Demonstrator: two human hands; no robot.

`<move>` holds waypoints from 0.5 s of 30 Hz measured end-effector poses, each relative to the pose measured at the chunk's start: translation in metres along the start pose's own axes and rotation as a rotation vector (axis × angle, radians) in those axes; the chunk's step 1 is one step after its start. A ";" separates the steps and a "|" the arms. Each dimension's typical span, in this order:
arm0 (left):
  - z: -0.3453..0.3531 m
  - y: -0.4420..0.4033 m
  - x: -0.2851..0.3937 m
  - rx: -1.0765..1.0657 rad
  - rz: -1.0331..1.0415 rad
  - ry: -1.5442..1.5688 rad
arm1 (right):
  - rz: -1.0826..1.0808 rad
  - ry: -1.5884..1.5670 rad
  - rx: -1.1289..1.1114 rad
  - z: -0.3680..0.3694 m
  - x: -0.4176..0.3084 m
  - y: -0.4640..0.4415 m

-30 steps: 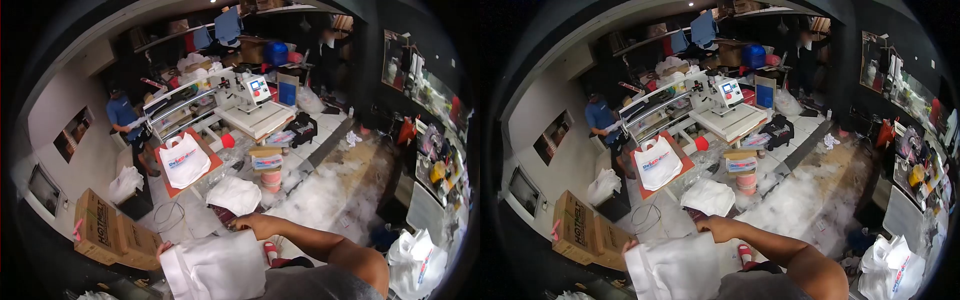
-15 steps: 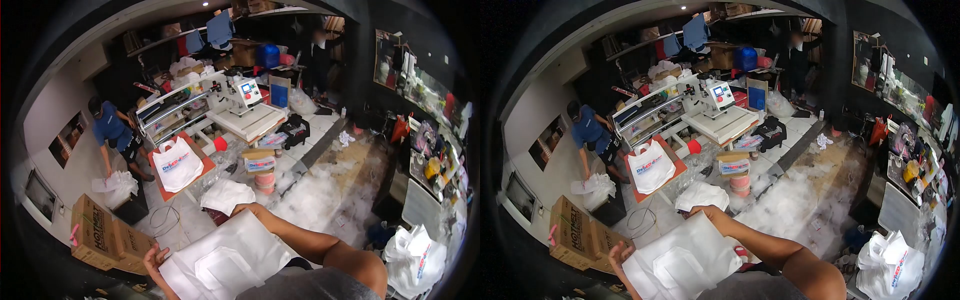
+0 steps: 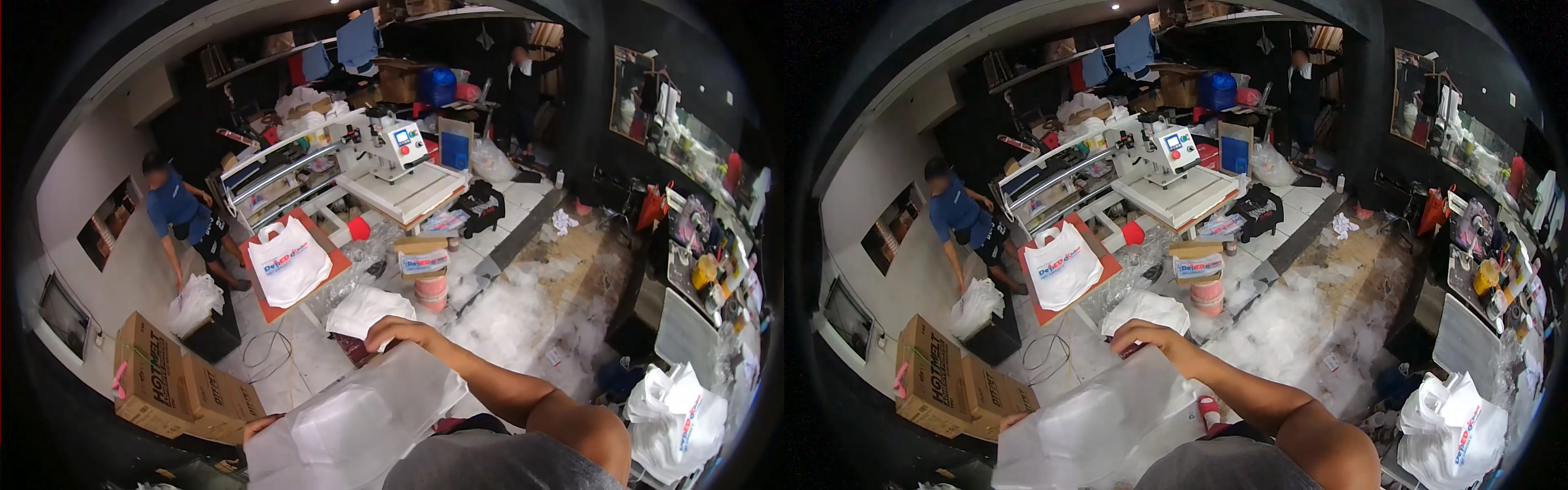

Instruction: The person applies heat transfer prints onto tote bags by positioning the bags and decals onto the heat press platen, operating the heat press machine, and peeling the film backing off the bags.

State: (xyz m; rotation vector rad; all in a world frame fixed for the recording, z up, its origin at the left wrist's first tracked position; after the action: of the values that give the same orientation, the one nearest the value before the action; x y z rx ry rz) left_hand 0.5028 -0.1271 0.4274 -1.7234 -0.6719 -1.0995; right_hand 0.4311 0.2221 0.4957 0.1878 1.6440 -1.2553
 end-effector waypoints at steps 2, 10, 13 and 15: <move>0.006 0.010 0.001 0.382 -0.168 0.196 | 0.017 0.002 -0.030 0.001 0.001 0.000; 0.019 -0.003 0.036 0.969 -0.231 -0.435 | 0.289 0.295 -0.066 0.044 -0.003 0.011; 0.018 -0.002 0.013 1.014 -0.237 -0.653 | 0.282 0.554 -0.371 0.063 0.005 0.015; 0.023 -0.003 0.020 0.947 -0.241 -0.612 | 0.358 0.534 -0.117 0.026 0.029 0.008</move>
State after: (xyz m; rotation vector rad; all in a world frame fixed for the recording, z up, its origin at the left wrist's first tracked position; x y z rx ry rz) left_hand 0.5177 -0.1056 0.4435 -1.1135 -1.5156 -0.2430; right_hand 0.4385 0.1932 0.4699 0.7629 2.0141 -0.8726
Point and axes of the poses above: each hand's wrist, its own y-axis away from the middle knuckle, its own z-axis out of the palm, x = y × z, the point moved 7 cm from there along -y, towards the middle knuckle, and after that the axes turned 10 degrees about -y, right-handed, at the moved point
